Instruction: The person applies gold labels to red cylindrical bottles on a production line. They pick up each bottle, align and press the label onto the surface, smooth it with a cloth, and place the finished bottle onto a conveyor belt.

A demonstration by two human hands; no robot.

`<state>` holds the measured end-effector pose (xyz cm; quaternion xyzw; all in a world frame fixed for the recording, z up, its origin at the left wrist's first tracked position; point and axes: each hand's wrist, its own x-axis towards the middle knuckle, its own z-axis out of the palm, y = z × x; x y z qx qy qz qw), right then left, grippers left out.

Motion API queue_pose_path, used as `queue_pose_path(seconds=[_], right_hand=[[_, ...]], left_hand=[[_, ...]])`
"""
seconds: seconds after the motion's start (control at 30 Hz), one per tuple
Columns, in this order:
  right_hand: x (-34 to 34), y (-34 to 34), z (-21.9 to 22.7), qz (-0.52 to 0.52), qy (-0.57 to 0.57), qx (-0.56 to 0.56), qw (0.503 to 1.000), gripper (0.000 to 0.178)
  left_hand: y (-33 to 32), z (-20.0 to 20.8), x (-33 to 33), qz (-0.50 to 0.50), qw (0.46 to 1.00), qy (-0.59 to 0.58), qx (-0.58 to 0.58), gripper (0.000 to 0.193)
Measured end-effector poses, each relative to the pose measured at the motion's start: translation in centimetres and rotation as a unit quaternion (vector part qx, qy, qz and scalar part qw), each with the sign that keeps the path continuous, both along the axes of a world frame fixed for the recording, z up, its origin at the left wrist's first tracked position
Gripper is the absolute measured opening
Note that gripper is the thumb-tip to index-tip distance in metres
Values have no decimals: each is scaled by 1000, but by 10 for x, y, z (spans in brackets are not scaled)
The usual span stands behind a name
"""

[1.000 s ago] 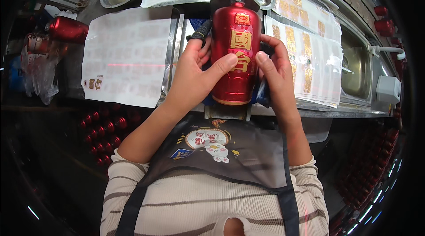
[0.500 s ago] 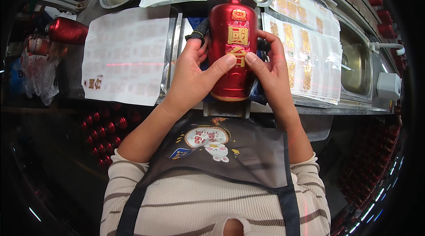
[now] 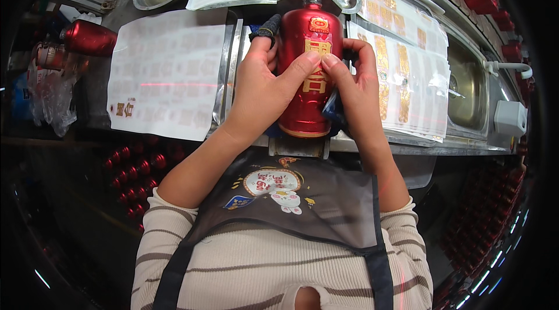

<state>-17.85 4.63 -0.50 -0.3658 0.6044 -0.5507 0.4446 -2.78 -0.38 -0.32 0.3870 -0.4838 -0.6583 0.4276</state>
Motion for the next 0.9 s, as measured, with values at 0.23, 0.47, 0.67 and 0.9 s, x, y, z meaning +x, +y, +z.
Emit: queue_pose_path(seconds=[0.23, 0.47, 0.67, 0.9], right_hand=[[1, 0, -2, 6, 20, -18, 1000, 50], [-14, -11, -13, -5, 58, -27, 998, 49], [-1, -16, 5, -9, 61, 13, 998, 40], [-5, -19, -7, -18, 111, -15, 994, 48]], left_hand=[[1, 0, -2, 15, 999, 26, -17, 51], [-8, 1, -4, 19, 998, 49, -26, 50], [-11, 1, -7, 26, 999, 21, -13, 45], [-11, 2, -9, 33, 999, 12, -21, 45]])
